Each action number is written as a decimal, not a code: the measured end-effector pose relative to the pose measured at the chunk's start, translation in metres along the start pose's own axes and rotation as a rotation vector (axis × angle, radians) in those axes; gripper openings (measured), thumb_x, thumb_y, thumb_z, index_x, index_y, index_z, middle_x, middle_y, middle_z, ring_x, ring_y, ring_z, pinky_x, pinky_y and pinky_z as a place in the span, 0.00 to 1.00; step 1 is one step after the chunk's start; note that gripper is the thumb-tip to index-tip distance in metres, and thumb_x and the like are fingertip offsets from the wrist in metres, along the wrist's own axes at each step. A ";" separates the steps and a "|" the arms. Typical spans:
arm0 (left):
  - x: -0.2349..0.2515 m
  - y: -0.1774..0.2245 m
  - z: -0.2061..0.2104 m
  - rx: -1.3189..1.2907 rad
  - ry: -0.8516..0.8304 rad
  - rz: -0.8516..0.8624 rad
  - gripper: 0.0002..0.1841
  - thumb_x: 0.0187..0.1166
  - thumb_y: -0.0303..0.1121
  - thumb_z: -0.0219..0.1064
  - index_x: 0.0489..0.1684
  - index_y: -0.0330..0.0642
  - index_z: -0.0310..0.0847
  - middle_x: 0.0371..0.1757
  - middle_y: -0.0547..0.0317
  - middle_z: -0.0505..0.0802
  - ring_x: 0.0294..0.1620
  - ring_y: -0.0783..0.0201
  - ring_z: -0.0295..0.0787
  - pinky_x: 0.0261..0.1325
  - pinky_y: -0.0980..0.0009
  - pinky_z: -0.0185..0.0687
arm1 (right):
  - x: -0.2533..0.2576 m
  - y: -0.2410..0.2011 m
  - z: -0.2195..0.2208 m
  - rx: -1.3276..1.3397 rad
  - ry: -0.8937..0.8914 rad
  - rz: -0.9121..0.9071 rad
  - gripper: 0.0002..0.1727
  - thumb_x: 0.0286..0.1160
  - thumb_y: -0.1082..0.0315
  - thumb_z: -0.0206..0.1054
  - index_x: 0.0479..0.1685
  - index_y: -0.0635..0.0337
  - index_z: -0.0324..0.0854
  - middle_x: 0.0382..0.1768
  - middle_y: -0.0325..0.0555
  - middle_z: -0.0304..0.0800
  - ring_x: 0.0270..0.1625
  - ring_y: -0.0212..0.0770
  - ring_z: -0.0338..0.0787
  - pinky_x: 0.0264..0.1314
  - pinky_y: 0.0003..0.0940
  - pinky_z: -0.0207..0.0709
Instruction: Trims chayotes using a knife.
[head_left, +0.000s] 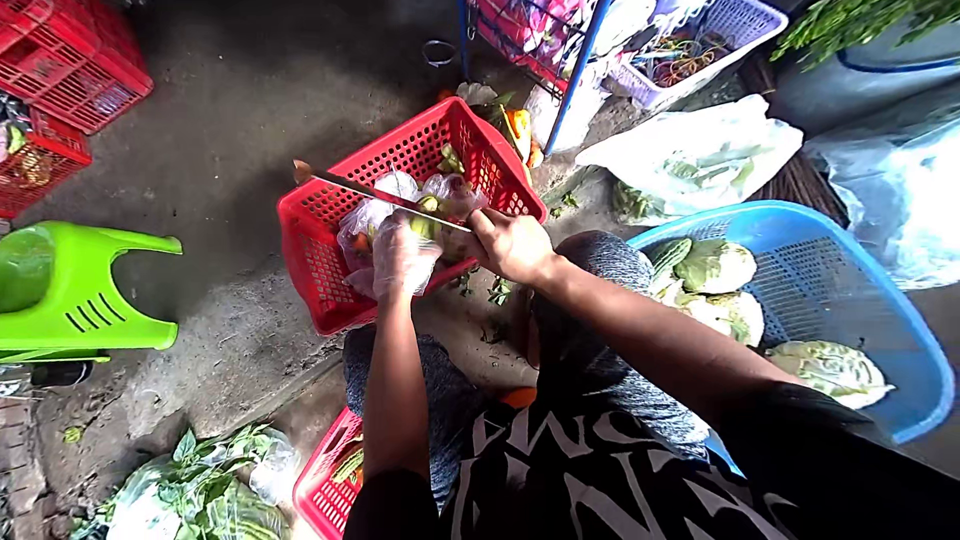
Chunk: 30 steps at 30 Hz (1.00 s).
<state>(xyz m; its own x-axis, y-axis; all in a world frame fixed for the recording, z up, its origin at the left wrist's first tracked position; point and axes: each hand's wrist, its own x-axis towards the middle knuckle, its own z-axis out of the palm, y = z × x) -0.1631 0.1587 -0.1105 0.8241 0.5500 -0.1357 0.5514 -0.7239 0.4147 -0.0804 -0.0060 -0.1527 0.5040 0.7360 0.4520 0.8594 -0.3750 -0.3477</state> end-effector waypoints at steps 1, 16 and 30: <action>0.000 -0.001 0.001 0.006 -0.002 0.019 0.36 0.67 0.50 0.79 0.71 0.34 0.77 0.65 0.39 0.88 0.72 0.46 0.82 0.78 0.46 0.72 | 0.003 -0.003 0.004 -0.001 0.007 -0.015 0.13 0.81 0.65 0.61 0.39 0.68 0.81 0.33 0.62 0.89 0.28 0.63 0.92 0.21 0.55 0.80; -0.031 -0.024 -0.019 -0.286 0.395 -0.089 0.44 0.62 0.46 0.84 0.80 0.39 0.68 0.67 0.39 0.87 0.67 0.45 0.86 0.68 0.44 0.80 | -0.006 0.027 0.012 0.022 -0.329 0.330 0.20 0.91 0.59 0.52 0.55 0.69 0.81 0.41 0.68 0.91 0.41 0.73 0.93 0.37 0.69 0.81; -0.012 -0.015 0.009 -1.955 0.091 -0.143 0.21 0.92 0.53 0.45 0.64 0.55 0.79 0.53 0.61 0.91 0.53 0.63 0.90 0.55 0.62 0.89 | -0.019 -0.013 -0.023 0.351 -0.089 0.162 0.34 0.88 0.40 0.49 0.63 0.63 0.85 0.41 0.56 0.94 0.44 0.58 0.95 0.45 0.63 0.84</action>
<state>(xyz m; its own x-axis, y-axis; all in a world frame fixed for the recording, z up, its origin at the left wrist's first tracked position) -0.1799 0.1595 -0.1236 0.7507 0.6152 -0.2407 -0.3260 0.6619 0.6750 -0.0992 -0.0274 -0.1379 0.6078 0.7350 0.3006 0.6800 -0.2861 -0.6751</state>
